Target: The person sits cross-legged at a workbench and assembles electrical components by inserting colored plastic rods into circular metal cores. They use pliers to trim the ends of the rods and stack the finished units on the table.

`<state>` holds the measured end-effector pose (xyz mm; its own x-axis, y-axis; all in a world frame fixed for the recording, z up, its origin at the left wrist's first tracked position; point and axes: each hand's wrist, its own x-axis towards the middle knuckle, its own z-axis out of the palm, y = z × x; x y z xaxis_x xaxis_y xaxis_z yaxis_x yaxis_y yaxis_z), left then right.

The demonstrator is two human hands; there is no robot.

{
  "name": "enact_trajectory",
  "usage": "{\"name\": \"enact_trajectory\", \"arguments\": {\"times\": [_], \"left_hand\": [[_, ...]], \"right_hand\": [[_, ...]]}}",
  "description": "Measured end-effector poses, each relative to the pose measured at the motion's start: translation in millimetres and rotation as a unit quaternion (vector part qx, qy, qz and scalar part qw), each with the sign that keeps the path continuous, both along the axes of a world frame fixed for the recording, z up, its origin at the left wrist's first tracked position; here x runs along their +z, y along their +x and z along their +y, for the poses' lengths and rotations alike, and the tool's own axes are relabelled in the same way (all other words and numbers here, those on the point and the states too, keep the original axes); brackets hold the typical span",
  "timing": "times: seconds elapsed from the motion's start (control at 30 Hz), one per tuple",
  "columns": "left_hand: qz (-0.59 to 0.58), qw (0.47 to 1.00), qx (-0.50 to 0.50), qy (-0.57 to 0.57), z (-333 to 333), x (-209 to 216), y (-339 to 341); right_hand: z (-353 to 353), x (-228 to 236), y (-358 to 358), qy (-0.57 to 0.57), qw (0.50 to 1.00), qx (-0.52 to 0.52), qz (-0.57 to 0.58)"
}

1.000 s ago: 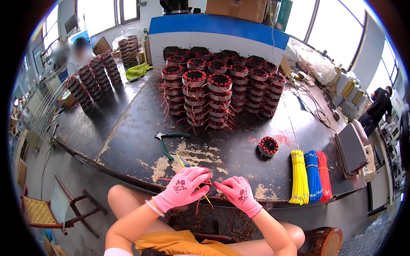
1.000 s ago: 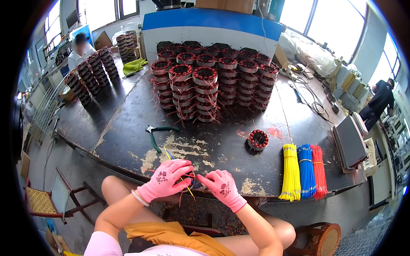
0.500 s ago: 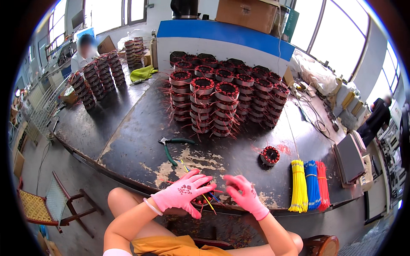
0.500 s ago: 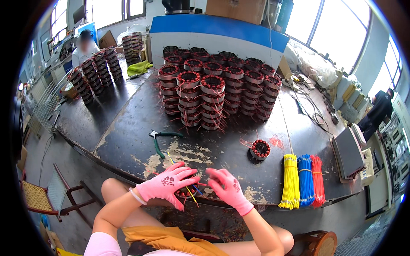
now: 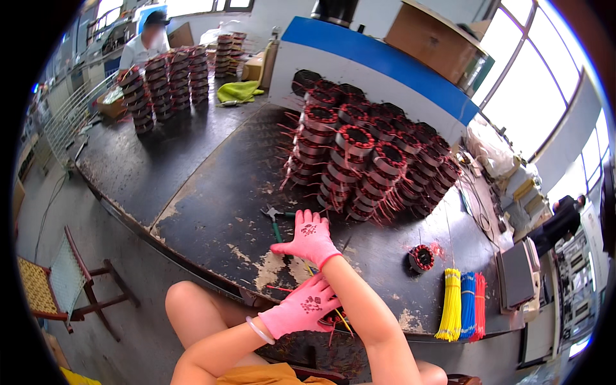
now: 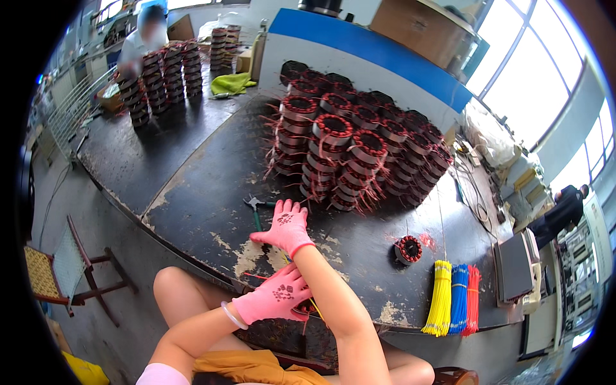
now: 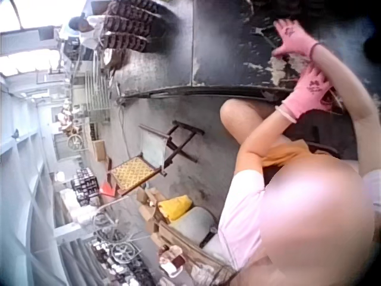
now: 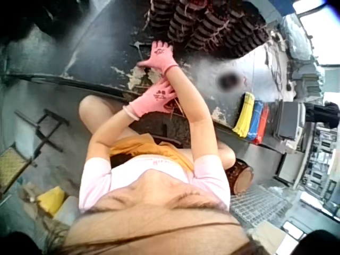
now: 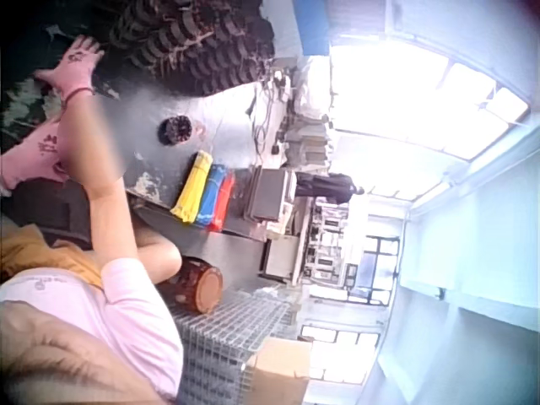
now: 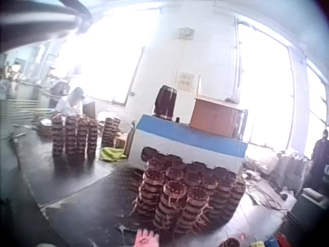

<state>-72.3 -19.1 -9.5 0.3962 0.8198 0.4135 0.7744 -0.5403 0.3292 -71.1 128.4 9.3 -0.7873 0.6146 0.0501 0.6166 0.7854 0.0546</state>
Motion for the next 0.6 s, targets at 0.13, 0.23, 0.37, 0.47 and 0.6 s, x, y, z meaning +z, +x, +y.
{"name": "enact_trajectory", "arguments": {"times": [0.13,0.23,0.37,0.47,0.6], "left_hand": [[-0.014,1.000,0.003,-0.004,-2,-6,-2],[-0.019,1.000,0.008,0.016,-2,-5,1],[0.009,0.999,0.047,-0.011,-4,1,4],[-0.011,0.997,0.074,-0.007,-3,-3,6],[-0.004,0.997,0.074,-0.008,0,2,8]], "right_hand": [[6,11,-17,-0.082,0.992,0.001,-0.095],[15,21,-8,-0.081,0.995,0.003,-0.054],[19,44,37,-0.237,0.951,-0.009,0.200],[27,47,112,-0.645,0.657,-0.036,0.388],[-11,47,224,-0.748,0.470,-0.043,0.466]]}}
